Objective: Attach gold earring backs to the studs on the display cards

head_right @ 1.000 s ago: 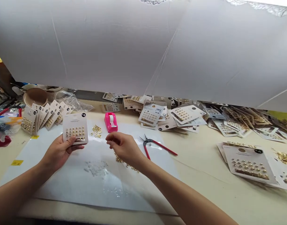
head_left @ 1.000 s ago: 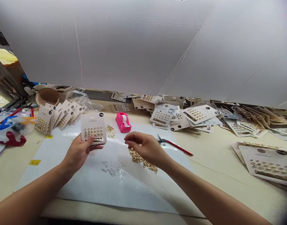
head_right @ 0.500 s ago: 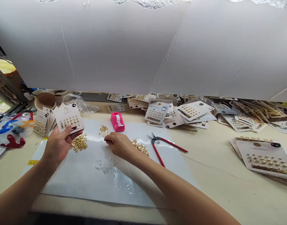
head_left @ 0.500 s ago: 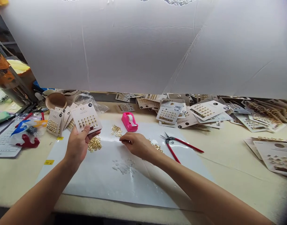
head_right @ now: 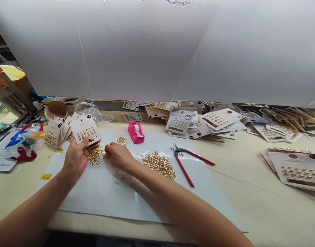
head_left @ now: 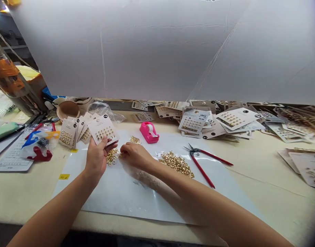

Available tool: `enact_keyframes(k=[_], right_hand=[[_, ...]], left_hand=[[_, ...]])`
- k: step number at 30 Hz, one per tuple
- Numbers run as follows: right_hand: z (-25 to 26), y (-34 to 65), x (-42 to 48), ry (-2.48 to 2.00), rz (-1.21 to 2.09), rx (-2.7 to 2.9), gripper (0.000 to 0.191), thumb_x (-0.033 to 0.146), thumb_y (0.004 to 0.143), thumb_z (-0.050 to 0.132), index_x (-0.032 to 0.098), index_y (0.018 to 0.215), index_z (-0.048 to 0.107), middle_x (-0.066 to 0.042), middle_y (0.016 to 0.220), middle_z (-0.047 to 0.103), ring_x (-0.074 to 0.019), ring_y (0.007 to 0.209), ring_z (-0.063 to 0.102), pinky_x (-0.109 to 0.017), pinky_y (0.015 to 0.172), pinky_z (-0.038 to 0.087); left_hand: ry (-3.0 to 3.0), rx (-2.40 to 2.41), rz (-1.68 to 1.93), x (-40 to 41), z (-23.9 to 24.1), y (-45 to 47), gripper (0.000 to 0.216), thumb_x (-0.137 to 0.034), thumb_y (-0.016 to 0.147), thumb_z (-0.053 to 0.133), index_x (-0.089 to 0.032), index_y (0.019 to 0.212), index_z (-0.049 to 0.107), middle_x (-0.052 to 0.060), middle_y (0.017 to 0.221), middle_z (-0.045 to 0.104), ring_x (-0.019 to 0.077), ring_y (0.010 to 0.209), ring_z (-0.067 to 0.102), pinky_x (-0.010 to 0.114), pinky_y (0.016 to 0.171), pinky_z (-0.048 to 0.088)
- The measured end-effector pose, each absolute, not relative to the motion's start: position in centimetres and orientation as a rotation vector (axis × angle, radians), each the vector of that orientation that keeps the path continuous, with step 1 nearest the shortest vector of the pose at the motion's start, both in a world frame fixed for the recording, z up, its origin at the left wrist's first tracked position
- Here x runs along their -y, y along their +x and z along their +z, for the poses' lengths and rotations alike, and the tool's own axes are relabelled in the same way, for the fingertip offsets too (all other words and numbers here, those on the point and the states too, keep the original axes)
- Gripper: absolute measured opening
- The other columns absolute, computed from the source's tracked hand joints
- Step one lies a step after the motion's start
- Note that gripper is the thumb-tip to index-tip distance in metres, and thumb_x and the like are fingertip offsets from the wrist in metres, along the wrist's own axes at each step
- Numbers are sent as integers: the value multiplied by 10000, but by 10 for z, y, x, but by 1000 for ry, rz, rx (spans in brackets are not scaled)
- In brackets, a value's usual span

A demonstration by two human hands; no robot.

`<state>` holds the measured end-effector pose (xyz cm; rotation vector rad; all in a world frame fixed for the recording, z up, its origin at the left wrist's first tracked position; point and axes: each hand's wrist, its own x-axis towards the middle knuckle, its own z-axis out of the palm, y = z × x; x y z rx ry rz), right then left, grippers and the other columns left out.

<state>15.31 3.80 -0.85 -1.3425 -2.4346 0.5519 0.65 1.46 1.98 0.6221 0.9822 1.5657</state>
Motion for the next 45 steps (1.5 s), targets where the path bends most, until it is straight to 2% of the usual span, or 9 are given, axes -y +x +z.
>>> enact_keyframes(k=[5, 11, 14, 18, 23, 29, 34, 38, 45], right_hand=[[-9, 176, -36, -1335, 664, 2275, 218, 42, 738, 567, 193, 829, 696, -21, 794, 701, -146, 730, 609, -238, 640, 424], [-14, 184, -27, -1212, 721, 2139, 236, 16, 724, 566, 205, 795, 687, -4, 768, 682, -126, 703, 613, -233, 640, 460], [-17, 186, -26, -1161, 724, 2085, 237, 13, 727, 538, 196, 785, 676, -13, 780, 650, -119, 693, 602, -234, 631, 469], [-18, 188, -23, -1106, 733, 2048, 240, 22, 734, 496, 191, 764, 663, -19, 775, 624, -119, 687, 595, -240, 618, 477], [-18, 188, -19, -1066, 906, 1836, 182, 116, 761, 528, 197, 872, 647, -29, 813, 640, -142, 708, 622, -285, 642, 514], [-13, 187, -12, -1099, 999, 1715, 205, 149, 767, 535, 209, 943, 620, -31, 851, 682, -162, 782, 639, -326, 729, 526], [-12, 187, -10, -985, 839, 1709, 99, 167, 776, 571, 212, 843, 629, -42, 864, 614, -142, 690, 603, -290, 628, 520], [-13, 187, -11, -961, 842, 1724, 75, 155, 768, 596, 212, 764, 644, -49, 835, 614, -176, 801, 606, -300, 671, 529], [-10, 189, -6, -975, 873, 1734, 108, 138, 778, 555, 210, 781, 635, -55, 871, 629, -167, 782, 610, -304, 666, 544]], left_hand=[[591, -936, 1468, -8, 23, 9, 258, -112, 742, 593, -164, 991, 547, 45, 889, 627, 179, 761, 661, 374, 729, 574], [697, -1056, 1352, -6, 22, 11, 265, -119, 729, 606, -133, 991, 574, 84, 952, 647, 169, 786, 647, 253, 590, 536], [742, -1093, 1294, -5, 20, 11, 301, -138, 734, 612, -143, 1029, 549, 80, 893, 664, 162, 698, 662, 235, 553, 498], [742, -1101, 1260, -4, 18, 13, 292, -142, 745, 606, -153, 1028, 534, 63, 870, 655, 154, 659, 670, 246, 593, 507], [727, -1081, 1198, -1, 17, 15, 322, -109, 723, 589, -156, 1036, 531, 52, 861, 651, 164, 668, 673, 271, 620, 530], [770, -1166, 1056, 4, 14, 20, 425, -101, 686, 638, -163, 1079, 486, 110, 991, 681, 198, 715, 691, 315, 654, 549], [772, -1142, 1049, 6, 12, 22, 429, -114, 687, 662, -169, 1072, 480, 116, 1021, 683, 193, 729, 690, 326, 679, 553], [754, -1135, 1056, 6, 12, 23, 409, -116, 680, 673, -169, 1048, 502, 112, 1049, 673, 193, 797, 673, 315, 688, 550], [727, -1093, 1092, 6, 11, 23, 404, -137, 663, 701, -173, 1030, 538, 104, 1046, 676, 217, 878, 652, 354, 743, 540]])
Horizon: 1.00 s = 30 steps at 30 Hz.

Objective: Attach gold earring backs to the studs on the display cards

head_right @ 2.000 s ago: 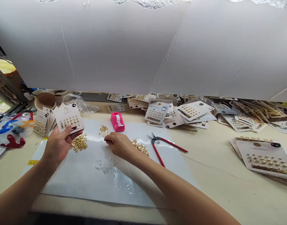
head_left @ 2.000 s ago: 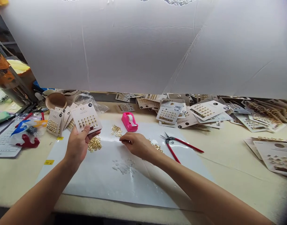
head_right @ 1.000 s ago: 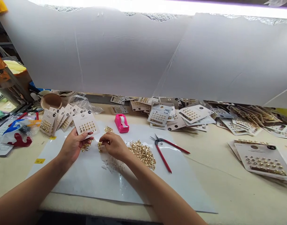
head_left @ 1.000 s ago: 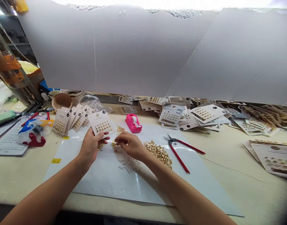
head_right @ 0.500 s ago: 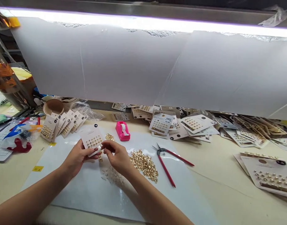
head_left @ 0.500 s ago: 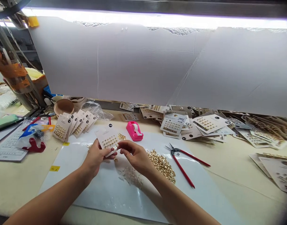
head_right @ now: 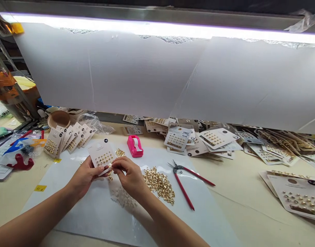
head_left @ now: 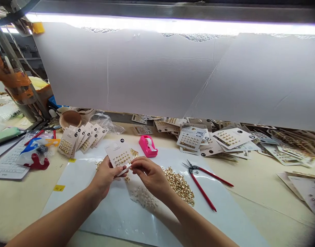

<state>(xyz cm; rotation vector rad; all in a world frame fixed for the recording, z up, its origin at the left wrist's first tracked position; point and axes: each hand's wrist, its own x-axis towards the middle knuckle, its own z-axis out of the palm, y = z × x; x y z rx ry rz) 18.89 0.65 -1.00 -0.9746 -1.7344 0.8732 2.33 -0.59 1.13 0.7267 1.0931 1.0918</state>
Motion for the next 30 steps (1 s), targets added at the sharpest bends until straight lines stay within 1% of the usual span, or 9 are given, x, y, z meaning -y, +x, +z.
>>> enact_keyframes(k=[4, 7, 9, 12, 15, 17, 22, 27, 30], right_hand=[[-9, 190, -3, -1062, 946, 1680, 76, 156, 808, 508, 211, 799, 559, -10, 717, 619, -140, 616, 611, -275, 557, 517], [-9, 190, -3, -1074, 992, 1650, 30, 190, 816, 522, 217, 812, 509, 23, 635, 588, -134, 556, 609, -256, 508, 500], [-10, 190, -4, -1059, 961, 1681, 21, 195, 822, 521, 215, 823, 525, 18, 656, 598, -132, 563, 612, -263, 537, 512], [-11, 190, -4, -1063, 871, 1752, 75, 183, 806, 546, 211, 867, 581, -14, 743, 650, -146, 634, 636, -282, 607, 532], [-10, 191, -3, -1073, 716, 1788, 102, 165, 798, 557, 210, 873, 608, -24, 753, 675, -153, 646, 645, -279, 609, 526], [-8, 192, -2, -1041, 625, 1808, 112, 161, 824, 526, 213, 851, 622, -18, 711, 669, -148, 623, 637, -270, 589, 513], [1, 192, -1, -957, 480, 1818, 143, 156, 820, 555, 231, 820, 677, -38, 776, 629, -155, 702, 609, -278, 615, 502], [1, 191, 0, -992, 472, 1790, 150, 138, 826, 525, 221, 837, 650, -35, 761, 655, -152, 666, 614, -282, 615, 509], [-2, 190, 3, -1058, 439, 1827, 91, 160, 814, 536, 214, 810, 610, -23, 719, 651, -139, 593, 589, -269, 560, 488]], left_hand=[[727, -1030, 1105, 7, 9, 24, 405, -174, 662, 723, -171, 1026, 546, 101, 1040, 677, 229, 917, 643, 382, 786, 527], [732, -996, 1118, 8, 8, 24, 414, -192, 653, 740, -166, 1022, 553, 104, 1052, 673, 231, 921, 638, 382, 787, 522], [744, -983, 1121, 9, 8, 24, 424, -196, 656, 742, -161, 1032, 550, 111, 1068, 667, 230, 919, 635, 381, 788, 520], [767, -970, 1107, 9, 9, 24, 432, -203, 671, 736, -158, 1054, 542, 121, 1086, 657, 232, 925, 631, 387, 796, 516], [785, -961, 1090, 9, 10, 23, 430, -204, 691, 722, -164, 1077, 539, 121, 1107, 651, 231, 930, 630, 385, 797, 516], [780, -958, 1086, 10, 11, 23, 419, -189, 694, 715, -165, 1076, 543, 117, 1110, 652, 225, 922, 632, 383, 798, 518], [724, -962, 1088, 11, 14, 25, 407, -145, 665, 717, -163, 1043, 568, 111, 1100, 659, 220, 898, 634, 389, 788, 528], [733, -943, 1079, 12, 15, 26, 405, -134, 656, 710, -163, 1040, 582, 114, 1088, 666, 230, 903, 637, 380, 764, 530], [735, -923, 1094, 13, 13, 26, 425, -142, 646, 720, -171, 1049, 588, 114, 1084, 670, 242, 907, 644, 391, 777, 521]])
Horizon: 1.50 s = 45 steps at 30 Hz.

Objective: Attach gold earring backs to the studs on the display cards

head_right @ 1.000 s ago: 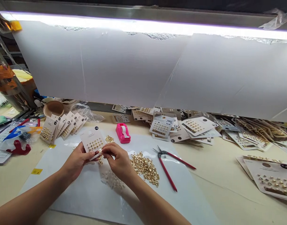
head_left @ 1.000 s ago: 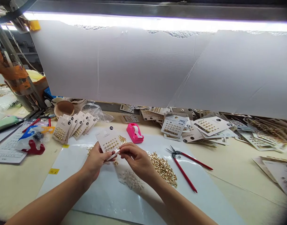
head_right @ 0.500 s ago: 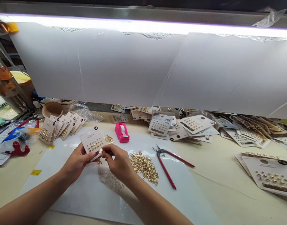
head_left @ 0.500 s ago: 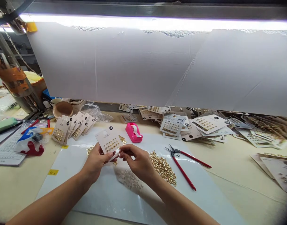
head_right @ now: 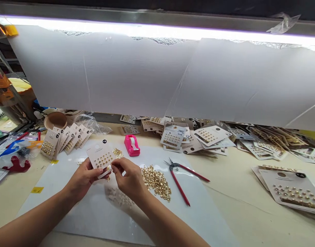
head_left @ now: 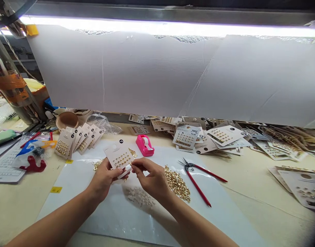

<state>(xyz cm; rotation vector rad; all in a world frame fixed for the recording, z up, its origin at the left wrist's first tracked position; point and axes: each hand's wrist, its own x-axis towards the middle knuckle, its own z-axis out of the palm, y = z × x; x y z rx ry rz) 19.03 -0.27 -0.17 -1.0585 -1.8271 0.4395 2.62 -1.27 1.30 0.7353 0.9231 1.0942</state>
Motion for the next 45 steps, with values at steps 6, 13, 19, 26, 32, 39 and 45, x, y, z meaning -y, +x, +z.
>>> enact_keyframes(k=[6, 13, 19, 26, 32, 39, 45], right_hand=[[-2, 188, 5, -1151, 316, 1944, 74, 179, 805, 522, 196, 738, 550, -14, 651, 610, -128, 557, 548, -251, 525, 417], [-1, 186, 6, -1187, 246, 1956, 105, 192, 814, 493, 197, 714, 523, -23, 645, 606, -134, 551, 544, -245, 515, 393], [-1, 183, 9, -1195, 124, 2016, 108, 176, 796, 487, 197, 692, 508, -16, 608, 597, -118, 492, 496, -238, 487, 348], [1, 184, 12, -1198, 117, 2037, 166, 212, 806, 523, 196, 642, 498, -8, 571, 569, -114, 474, 458, -244, 477, 309], [12, 203, -7, -1248, 814, 1533, 192, 358, 782, 557, 203, 671, 533, 30, 546, 493, -106, 472, 405, -234, 447, 312], [9, 204, -12, -813, 1920, 1419, 159, 237, 678, 659, 143, 805, 678, -40, 718, 637, -129, 608, 551, -228, 501, 354], [8, 196, -7, -612, 2024, 1355, 155, 229, 690, 710, 120, 798, 690, -36, 723, 632, -141, 672, 579, -253, 588, 387]], left_hand=[[775, -927, 1115, 13, 13, 27, 409, -173, 630, 746, -154, 1013, 603, 125, 1051, 680, 254, 900, 643, 391, 772, 513], [885, -965, 1151, 14, 11, 29, 369, -201, 667, 730, -149, 1006, 595, 107, 1004, 689, 228, 871, 631, 401, 792, 518], [1000, -951, 1167, 18, 9, 31, 310, -163, 684, 697, -179, 985, 624, 63, 937, 711, 213, 858, 644, 356, 792, 510], [1016, -948, 1158, 17, 9, 30, 310, -158, 695, 670, -172, 999, 608, 76, 947, 710, 223, 854, 642, 348, 740, 516], [880, -869, 1107, 15, 17, 23, 378, -127, 653, 654, -167, 1022, 584, 75, 932, 700, 215, 755, 652, 355, 664, 528], [913, -671, 1048, 18, 25, 20, 421, -88, 613, 620, -190, 1019, 583, 39, 814, 682, 188, 663, 632, 329, 589, 518], [967, -665, 1021, 14, 21, 20, 415, -84, 601, 626, -171, 1002, 558, 41, 814, 683, 191, 689, 629, 311, 565, 507]])
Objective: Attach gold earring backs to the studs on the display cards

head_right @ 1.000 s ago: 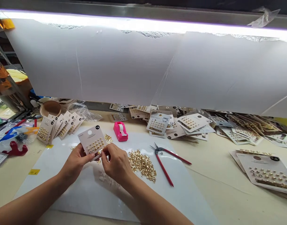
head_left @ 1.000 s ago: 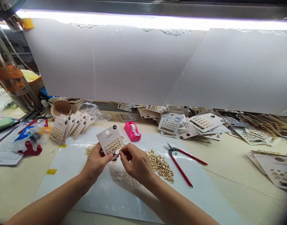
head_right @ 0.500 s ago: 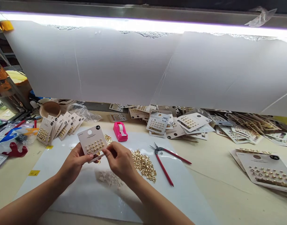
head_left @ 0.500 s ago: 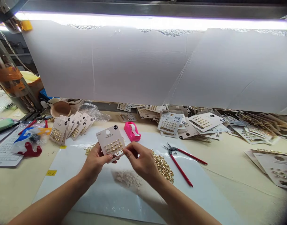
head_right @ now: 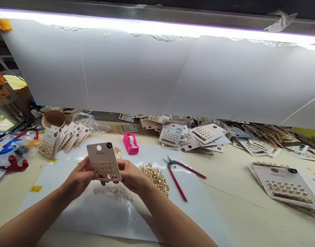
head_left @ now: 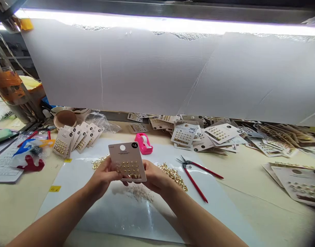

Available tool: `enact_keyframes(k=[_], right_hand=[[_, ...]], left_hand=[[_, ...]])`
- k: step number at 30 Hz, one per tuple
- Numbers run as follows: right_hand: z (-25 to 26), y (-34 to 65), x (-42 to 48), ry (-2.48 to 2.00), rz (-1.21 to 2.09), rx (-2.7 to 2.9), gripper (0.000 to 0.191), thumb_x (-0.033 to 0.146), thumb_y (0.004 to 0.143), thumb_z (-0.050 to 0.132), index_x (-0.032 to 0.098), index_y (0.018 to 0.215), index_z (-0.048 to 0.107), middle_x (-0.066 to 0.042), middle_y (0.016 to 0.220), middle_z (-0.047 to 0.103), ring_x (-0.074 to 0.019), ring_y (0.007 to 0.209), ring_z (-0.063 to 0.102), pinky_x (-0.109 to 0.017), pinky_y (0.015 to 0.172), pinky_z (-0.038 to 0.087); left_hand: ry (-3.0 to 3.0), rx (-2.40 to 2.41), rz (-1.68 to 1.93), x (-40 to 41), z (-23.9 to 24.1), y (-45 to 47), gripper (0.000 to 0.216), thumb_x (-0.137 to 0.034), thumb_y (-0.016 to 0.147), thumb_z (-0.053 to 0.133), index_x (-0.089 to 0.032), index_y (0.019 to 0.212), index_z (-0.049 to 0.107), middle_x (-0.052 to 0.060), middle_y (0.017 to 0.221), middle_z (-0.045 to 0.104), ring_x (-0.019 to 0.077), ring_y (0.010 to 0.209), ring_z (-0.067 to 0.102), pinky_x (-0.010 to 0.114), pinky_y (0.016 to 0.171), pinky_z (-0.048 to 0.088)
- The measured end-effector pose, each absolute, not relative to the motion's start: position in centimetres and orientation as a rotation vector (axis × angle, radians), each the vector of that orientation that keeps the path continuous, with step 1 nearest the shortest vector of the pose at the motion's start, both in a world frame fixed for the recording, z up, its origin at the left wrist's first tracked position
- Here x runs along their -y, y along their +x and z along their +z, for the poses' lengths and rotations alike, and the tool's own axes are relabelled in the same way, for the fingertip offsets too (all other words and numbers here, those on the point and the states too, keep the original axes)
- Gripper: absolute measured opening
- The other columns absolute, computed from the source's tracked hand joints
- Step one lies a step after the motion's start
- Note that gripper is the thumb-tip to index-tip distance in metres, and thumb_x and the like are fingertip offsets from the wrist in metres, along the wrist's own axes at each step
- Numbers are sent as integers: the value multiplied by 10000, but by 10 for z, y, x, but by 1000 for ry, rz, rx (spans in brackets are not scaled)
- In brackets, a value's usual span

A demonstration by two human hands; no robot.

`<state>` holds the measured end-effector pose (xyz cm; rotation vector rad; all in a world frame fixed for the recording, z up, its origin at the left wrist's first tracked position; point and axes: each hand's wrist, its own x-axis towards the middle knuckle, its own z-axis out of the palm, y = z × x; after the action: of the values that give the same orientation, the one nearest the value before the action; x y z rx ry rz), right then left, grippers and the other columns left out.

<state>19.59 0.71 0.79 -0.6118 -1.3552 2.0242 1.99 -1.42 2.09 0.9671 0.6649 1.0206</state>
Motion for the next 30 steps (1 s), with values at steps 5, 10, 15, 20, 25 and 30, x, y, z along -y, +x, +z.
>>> enact_keyframes(k=[5, 10, 15, 20, 25, 30], right_hand=[[9, 193, -3, -653, 1923, 1444, 172, 307, 741, 685, 143, 759, 639, -25, 708, 602, -153, 699, 560, -295, 651, 415], [8, 189, 2, -929, 1375, 1625, 96, 250, 780, 590, 182, 731, 542, 3, 692, 541, -130, 640, 499, -269, 588, 408], [4, 185, 7, -947, 688, 1875, 65, 134, 792, 494, 191, 761, 502, -15, 734, 523, -126, 628, 485, -258, 568, 423], [2, 182, 11, -859, 297, 1986, 126, 69, 786, 481, 185, 827, 511, -48, 786, 550, -130, 627, 507, -252, 539, 442], [6, 181, 13, -845, 256, 1966, 135, 71, 799, 495, 191, 845, 539, -43, 779, 567, -135, 636, 538, -256, 542, 465], [4, 181, 14, -851, 343, 1939, 154, 96, 815, 525, 206, 906, 582, -45, 812, 590, -147, 685, 576, -270, 570, 491]], left_hand=[[986, -721, 992, 12, 17, 21, 315, -111, 621, 655, -152, 922, 570, 44, 779, 654, 179, 686, 602, 294, 547, 489], [1011, -1073, 1038, 12, 12, 23, 353, -207, 631, 696, -175, 956, 563, 53, 929, 612, 191, 807, 611, 343, 722, 489], [1177, -1105, 1016, 13, 10, 25, 208, -265, 652, 722, -170, 787, 596, 64, 836, 652, 231, 873, 611, 379, 800, 476], [1130, -840, 1045, 13, 10, 28, 150, -217, 693, 713, -161, 828, 677, 63, 870, 708, 241, 916, 631, 362, 826, 477], [1080, -808, 1095, 13, 6, 28, 160, -186, 694, 722, -164, 852, 711, 62, 913, 725, 258, 977, 623, 363, 842, 480], [884, -659, 1084, 15, 1, 30, 253, -166, 699, 712, -182, 951, 698, 63, 997, 712, 242, 994, 618, 379, 884, 479]])
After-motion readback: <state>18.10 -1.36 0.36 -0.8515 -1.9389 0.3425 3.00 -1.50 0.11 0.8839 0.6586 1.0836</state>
